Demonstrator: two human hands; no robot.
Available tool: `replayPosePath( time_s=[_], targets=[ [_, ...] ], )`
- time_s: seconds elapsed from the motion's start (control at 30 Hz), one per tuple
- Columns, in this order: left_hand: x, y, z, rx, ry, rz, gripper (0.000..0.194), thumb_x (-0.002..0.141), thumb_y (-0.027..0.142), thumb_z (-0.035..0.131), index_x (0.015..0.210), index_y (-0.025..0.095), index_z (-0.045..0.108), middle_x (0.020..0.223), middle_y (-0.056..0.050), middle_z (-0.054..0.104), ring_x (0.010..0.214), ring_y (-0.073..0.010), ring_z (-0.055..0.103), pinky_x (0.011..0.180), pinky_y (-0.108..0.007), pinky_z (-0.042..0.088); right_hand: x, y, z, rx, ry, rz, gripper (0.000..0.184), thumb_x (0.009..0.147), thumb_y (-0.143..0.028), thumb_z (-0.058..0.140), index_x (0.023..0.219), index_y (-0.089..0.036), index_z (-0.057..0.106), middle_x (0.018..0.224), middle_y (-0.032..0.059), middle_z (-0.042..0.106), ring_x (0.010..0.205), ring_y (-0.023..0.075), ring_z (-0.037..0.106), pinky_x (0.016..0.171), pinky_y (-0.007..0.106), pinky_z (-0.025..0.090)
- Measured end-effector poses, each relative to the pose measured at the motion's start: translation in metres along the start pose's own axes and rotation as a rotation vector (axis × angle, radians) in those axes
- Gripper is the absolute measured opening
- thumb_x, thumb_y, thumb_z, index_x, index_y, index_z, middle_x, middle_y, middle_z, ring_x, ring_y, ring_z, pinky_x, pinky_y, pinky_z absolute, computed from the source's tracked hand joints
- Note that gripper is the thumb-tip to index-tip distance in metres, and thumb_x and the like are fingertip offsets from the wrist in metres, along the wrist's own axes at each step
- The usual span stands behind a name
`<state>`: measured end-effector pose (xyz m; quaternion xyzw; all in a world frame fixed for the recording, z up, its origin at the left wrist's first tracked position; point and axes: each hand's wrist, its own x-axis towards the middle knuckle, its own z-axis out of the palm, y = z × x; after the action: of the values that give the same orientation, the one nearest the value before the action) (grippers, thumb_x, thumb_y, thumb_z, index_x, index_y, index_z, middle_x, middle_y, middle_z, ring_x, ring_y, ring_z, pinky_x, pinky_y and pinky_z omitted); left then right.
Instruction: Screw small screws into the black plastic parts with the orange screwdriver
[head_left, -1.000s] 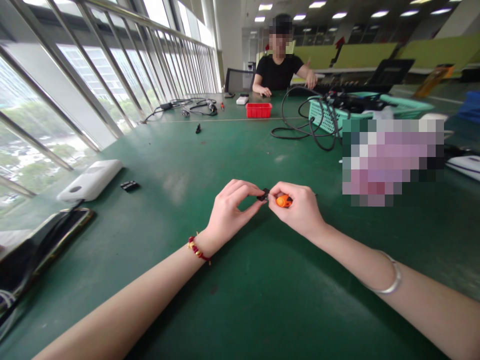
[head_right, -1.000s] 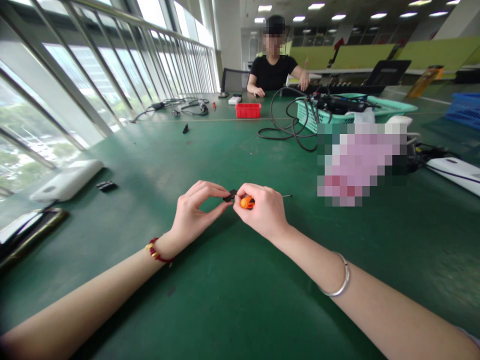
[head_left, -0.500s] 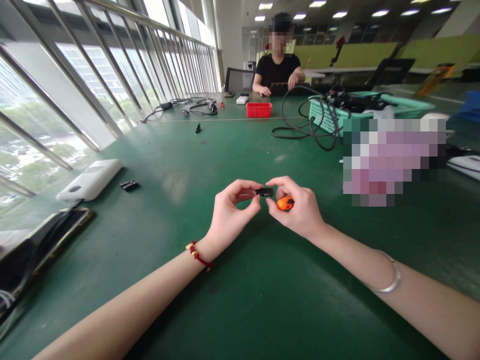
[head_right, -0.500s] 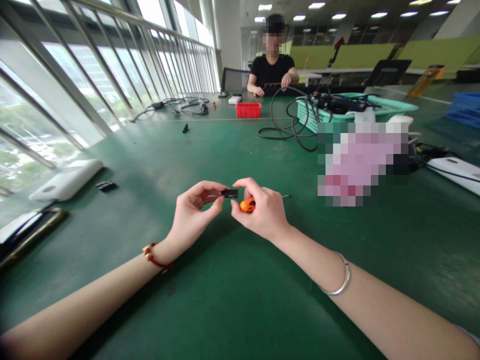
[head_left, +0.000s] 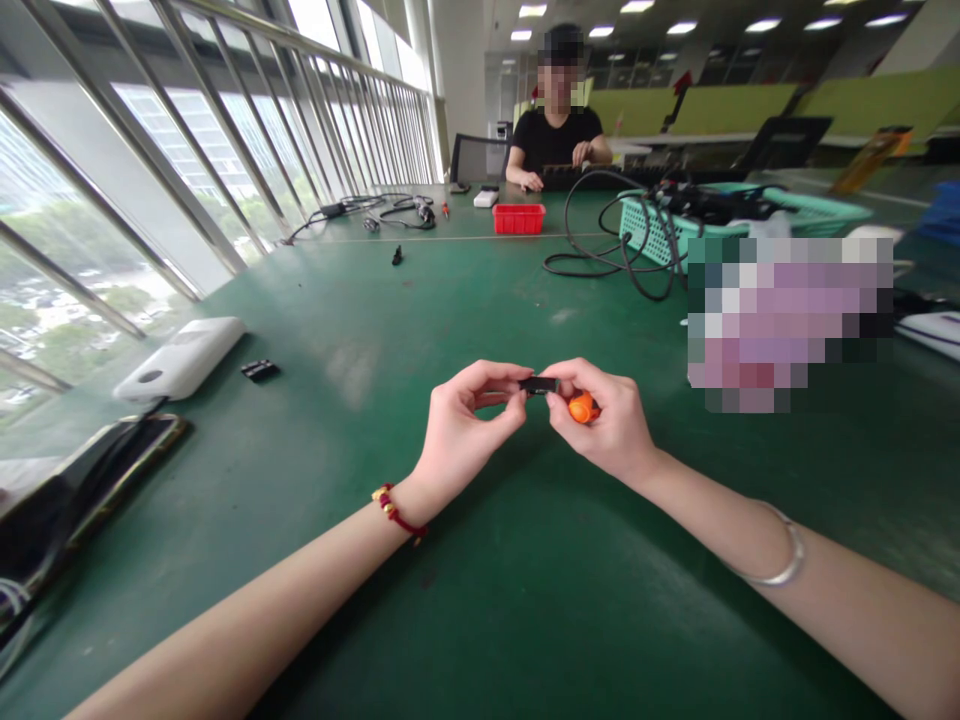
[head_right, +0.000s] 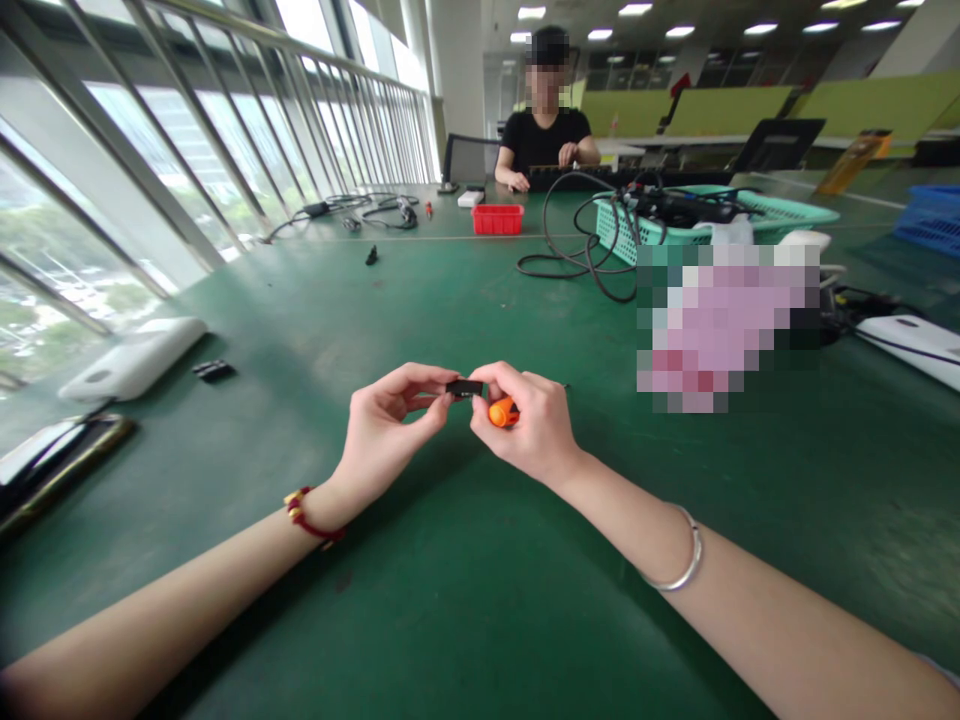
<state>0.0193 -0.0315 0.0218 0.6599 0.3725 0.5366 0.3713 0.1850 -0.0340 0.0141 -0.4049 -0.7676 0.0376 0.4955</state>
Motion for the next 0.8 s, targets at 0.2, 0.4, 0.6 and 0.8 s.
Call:
replayPosePath(
  time_s=[0.2, 0.4, 0.6, 0.8],
  targets=[
    [-0.0001, -0.0016, -0.0015, 0.019, -0.025, 0.032, 0.015, 0.074, 0.018, 0.065, 0.088, 0.013, 0.068, 0.088, -0.006, 0.072, 0.076, -0.0135, 0.068, 0.075, -0.025, 0.058, 0.0006, 0.0011, -0.0012, 0.002, -0.025, 0.011, 0.011, 0.075, -0.02, 0.052, 0.083, -0.019, 0.061, 0.057, -0.0047, 0.05, 0.048, 0.0083, 0.047, 0.053, 0.02, 0.04],
    [-0.0014, -0.0011, -0.001, 0.044, -0.034, 0.045, 0.013, 0.075, 0.018, 0.065, 0.087, 0.014, 0.066, 0.088, -0.005, 0.071, 0.077, -0.0132, 0.067, 0.074, -0.025, 0.059, 0.0005, 0.0029, -0.0016, -0.026, -0.023, 0.02, 0.014, 0.073, -0.02, 0.051, 0.082, -0.019, 0.063, 0.055, -0.0042, 0.054, 0.048, 0.0089, 0.049, 0.052, 0.021, 0.04],
    [-0.0032, -0.004, -0.0003, 0.098, -0.026, 0.131, 0.014, 0.077, 0.015, 0.061, 0.091, 0.014, 0.064, 0.092, -0.005, 0.069, 0.083, -0.0135, 0.066, 0.075, -0.024, 0.059, 0.0004, 0.0049, -0.0014, -0.081, 0.003, -0.077, 0.015, 0.079, -0.02, 0.051, 0.088, -0.019, 0.064, 0.061, -0.002, 0.062, 0.052, 0.0105, 0.055, 0.056, 0.022, 0.044],
    [-0.0028, -0.0002, -0.0064, 0.348, -0.005, 0.48, 0.021, 0.081, 0.009, 0.057, 0.099, 0.017, 0.063, 0.098, -0.005, 0.069, 0.089, -0.0131, 0.066, 0.08, -0.024, 0.057, 0.0037, 0.0031, -0.0079, -0.222, 0.121, -0.366, 0.021, 0.078, -0.011, 0.057, 0.097, -0.018, 0.063, 0.067, -0.0003, 0.068, 0.055, 0.0113, 0.059, 0.056, 0.024, 0.044]
  ],
)
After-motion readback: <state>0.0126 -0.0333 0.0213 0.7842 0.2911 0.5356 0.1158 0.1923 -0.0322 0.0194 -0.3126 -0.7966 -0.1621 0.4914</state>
